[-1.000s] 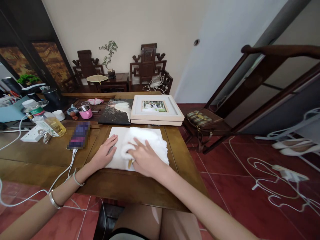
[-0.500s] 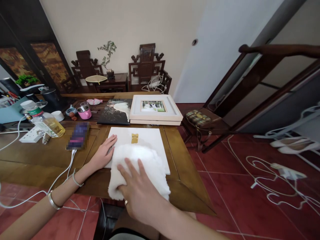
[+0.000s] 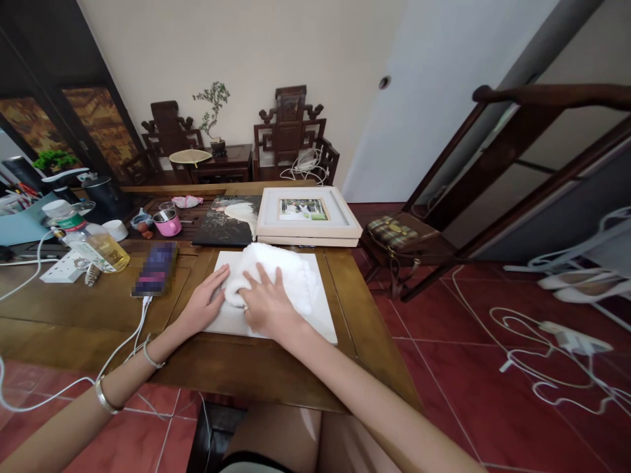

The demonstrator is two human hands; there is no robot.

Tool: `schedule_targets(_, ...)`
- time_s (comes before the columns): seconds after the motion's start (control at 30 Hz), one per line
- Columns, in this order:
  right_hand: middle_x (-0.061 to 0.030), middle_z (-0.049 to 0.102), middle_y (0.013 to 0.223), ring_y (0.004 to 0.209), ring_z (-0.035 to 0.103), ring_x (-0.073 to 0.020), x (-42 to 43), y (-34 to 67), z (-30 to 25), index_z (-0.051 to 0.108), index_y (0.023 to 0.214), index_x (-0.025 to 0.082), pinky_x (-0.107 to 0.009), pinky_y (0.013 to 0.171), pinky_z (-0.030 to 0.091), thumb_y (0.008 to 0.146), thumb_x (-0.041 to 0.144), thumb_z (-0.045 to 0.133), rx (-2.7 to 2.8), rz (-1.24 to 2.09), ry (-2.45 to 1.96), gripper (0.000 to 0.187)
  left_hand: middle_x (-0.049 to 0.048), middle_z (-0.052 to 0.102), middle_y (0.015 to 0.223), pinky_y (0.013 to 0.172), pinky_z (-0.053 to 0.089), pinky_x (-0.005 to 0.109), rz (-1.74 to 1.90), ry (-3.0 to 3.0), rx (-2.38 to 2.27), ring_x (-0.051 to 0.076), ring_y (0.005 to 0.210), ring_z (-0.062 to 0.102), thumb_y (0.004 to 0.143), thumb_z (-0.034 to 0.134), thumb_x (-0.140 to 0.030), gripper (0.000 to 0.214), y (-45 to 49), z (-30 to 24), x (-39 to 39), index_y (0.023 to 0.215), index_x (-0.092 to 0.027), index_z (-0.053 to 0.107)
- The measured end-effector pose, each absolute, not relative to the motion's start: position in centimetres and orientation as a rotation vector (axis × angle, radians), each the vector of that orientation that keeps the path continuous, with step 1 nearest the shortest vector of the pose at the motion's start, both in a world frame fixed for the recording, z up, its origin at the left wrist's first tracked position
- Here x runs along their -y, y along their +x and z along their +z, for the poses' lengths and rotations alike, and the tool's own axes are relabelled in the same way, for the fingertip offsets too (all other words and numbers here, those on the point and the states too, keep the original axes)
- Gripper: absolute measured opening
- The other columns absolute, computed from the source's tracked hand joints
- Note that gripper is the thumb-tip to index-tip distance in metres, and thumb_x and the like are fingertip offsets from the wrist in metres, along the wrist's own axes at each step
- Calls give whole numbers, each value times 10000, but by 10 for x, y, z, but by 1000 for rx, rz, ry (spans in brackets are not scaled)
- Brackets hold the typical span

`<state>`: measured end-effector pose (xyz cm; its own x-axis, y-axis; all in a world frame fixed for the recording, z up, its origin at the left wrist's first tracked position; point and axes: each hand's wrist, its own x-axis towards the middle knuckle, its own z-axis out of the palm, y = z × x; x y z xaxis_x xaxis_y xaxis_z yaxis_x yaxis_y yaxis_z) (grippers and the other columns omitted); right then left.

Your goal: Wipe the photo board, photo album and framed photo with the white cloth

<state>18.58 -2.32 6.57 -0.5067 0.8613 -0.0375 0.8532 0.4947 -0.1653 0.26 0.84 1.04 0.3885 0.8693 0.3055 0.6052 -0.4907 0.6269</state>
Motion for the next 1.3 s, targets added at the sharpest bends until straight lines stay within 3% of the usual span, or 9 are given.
schedule_targets(0.17,-132,349,1471,1381,128,-394,53,173,68,660,1089,164,-675,1058,71,756,169,523,2859,303,-1146,360,75,384,1467,1152,233,372,1049,2059,-1273,172,1366,326,958,295,-345,461,2,19,-7,1352,-161,448)
schedule_targets(0.3,-132,367,1461,1387,136,-372,83,186,74,673,1054,182,-660,1066,87,747,203,540,2951,441,-903,336,86,403,1455,1146,248,384,1031,2072,-1303,185,1360,339,957,293,-374,472,4,21,-5,1320,-144,487)
schedule_targets(0.43,-140,407,1435,1380,188,-352,90,204,80,650,1078,164,-632,1076,129,731,144,505,2847,468,-1108,377,111,481,1393,1130,285,399,933,2165,-1307,206,1315,415,943,320,-362,460,6,19,-5,1276,-125,533)
schedule_targets(0.63,-196,607,1168,1280,387,-341,33,213,86,599,1126,106,-529,1024,292,754,90,415,2711,335,-1407,415,116,538,1338,1121,289,441,868,2249,-1303,224,1298,438,926,375,-308,407,7,13,-7,1240,-130,563)
schedule_targets(0.77,-142,644,1094,1073,551,-298,-18,191,91,603,1091,148,-426,905,395,788,84,350,2663,379,-1378,399,98,562,1316,1115,299,436,884,2305,-1272,221,1273,469,906,406,-241,372,6,14,-7,1231,-165,568)
schedule_targets(0.93,-86,659,1101,982,577,-244,-62,152,95,625,978,159,-298,847,401,801,113,367,2636,443,-1321,316,135,586,1280,1107,318,419,870,2319,-1277,229,1235,504,883,421,-207,374,5,17,-7,1201,-101,587)
schedule_targets(1.13,-71,642,1167,1044,553,-268,-63,186,89,626,1032,167,-333,892,399,798,137,365,2560,419,-1389,351,134,515,1357,1125,291,435,840,2318,-1269,229,1303,432,877,422,-222,414,2,13,-6,1249,-101,555)
schedule_targets(1.3,-151,614,1199,1095,547,-319,-37,265,79,596,1131,112,-429,920,406,814,144,323,2457,334,-1547,419,142,501,1367,1134,269,445,829,2319,-1266,227,1319,410,884,407,-232,428,1,10,-7,1266,-89,539)
